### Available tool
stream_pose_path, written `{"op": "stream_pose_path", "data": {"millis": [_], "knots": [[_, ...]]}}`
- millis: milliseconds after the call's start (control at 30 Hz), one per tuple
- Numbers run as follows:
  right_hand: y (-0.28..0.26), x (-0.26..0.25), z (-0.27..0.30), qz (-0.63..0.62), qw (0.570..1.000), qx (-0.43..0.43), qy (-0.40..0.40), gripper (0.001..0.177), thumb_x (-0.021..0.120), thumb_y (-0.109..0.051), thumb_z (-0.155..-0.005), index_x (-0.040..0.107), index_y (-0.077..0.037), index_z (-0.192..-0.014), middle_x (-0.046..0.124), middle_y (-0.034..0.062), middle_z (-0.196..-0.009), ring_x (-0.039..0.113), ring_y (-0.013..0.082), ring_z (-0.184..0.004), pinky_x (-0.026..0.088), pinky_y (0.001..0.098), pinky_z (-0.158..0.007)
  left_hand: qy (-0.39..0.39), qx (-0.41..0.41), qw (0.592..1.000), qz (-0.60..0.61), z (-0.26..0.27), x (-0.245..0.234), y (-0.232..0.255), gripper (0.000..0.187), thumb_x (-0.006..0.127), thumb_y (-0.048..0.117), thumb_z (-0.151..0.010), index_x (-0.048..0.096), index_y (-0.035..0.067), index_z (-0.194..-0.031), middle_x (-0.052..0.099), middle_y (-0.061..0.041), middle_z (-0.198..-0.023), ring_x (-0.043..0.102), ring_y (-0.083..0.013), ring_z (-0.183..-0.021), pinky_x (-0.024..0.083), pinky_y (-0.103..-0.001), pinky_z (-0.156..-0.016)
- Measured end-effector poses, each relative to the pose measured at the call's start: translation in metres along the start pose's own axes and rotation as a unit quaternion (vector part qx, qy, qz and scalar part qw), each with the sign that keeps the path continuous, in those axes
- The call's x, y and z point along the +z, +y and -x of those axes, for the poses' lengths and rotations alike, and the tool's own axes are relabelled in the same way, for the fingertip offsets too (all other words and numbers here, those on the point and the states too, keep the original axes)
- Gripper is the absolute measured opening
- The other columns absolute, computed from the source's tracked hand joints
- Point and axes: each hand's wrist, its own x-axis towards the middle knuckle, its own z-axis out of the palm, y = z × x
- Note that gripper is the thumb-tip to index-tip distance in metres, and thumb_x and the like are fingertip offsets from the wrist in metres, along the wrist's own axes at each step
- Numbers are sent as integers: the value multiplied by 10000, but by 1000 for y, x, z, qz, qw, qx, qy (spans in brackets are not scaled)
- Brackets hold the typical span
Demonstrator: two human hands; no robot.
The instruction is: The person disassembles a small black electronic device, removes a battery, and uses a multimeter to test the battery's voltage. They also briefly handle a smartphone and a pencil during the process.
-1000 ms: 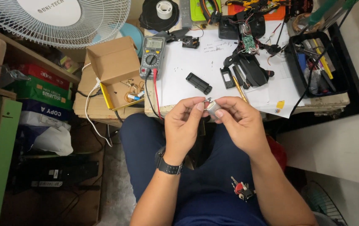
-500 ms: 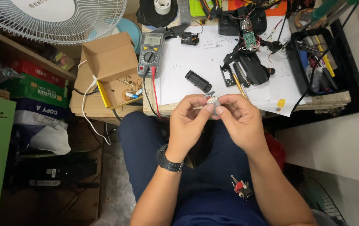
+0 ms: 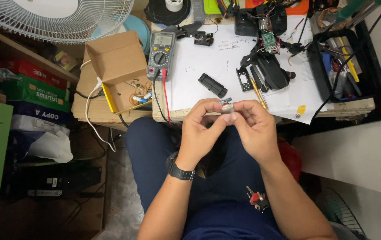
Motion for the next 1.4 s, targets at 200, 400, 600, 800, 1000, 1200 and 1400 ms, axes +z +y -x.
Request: {"op": "stream_pose_path", "data": {"millis": [200, 400, 600, 800, 1000, 1200, 1400], "knots": [[-9, 13, -5, -17, 1000, -3, -6, 302, 773, 78, -1071, 717, 62, -1368, 824, 179, -1271, 840, 210, -1082, 740, 355, -909, 29, -22, 999, 11, -7, -13, -9, 121, 843, 82, -1074, 810, 7, -1163, 788, -112, -1222, 786, -157, -1121, 709, -344, -906], [-6, 21, -2, 30, 998, -47, 40, 186, 760, 131, -1078, 723, 124, -1260, 711, 216, -1289, 869, 303, -1014, 742, 401, -844, 37, -73, 990, 111, -6, -13, -19, 136, 749, 124, -1153, 744, 19, -1241, 732, -24, -971, 812, -120, -945, 714, -297, -893], [1, 31, -1, 116, 987, -89, 60, 215, 900, 85, -991, 832, 34, -1188, 779, 142, -1130, 871, 271, -884, 680, 353, -671, 16, -73, 994, 86, -9, -28, -33, 194, 882, 86, -1048, 763, 33, -1192, 797, -37, -928, 804, -105, -903, 663, -300, -883], [42, 5, -53, 271, 946, -176, 26, 162, 913, -51, -1040, 879, -91, -1194, 799, 80, -1086, 831, 283, -938, 677, 350, -773, 68, -70, 995, 27, -17, -61, -26, 159, 901, 91, -1034, 773, 57, -1122, 769, 10, -885, 727, -49, -851, 600, -242, -857], [62, 30, -74, 470, 862, -182, -56, 268, 895, -144, -990, 881, -131, -1257, 803, 144, -1208, 741, 379, -1182, 590, 498, -1000, 102, -82, 991, 34, -18, -62, -37, 193, 920, 92, -1019, 755, 56, -1113, 727, -14, -935, 706, -75, -900, 626, -275, -863], [91, 21, -82, 407, 883, -232, -12, 270, 838, -57, -925, 871, -138, -1180, 740, 123, -1126, 749, 399, -1058, 613, 498, -944, 100, -78, 988, 86, -19, -40, -10, 155, 849, 57, -1053, 711, 52, -1123, 804, -92, -1239, 747, -123, -1145, 617, -296, -995], [84, -56, -74, 518, 834, -185, 43, 248, 894, -60, -957, 884, -159, -1185, 741, 94, -1149, 740, 342, -1071, 596, 445, -957, 59, -12, 997, 41, -18, -47, -27, 265, 825, -61, -1026, 584, 47, -1044, 832, -240, -1277, 837, -274, -1209, 692, -398, -1025]]}}
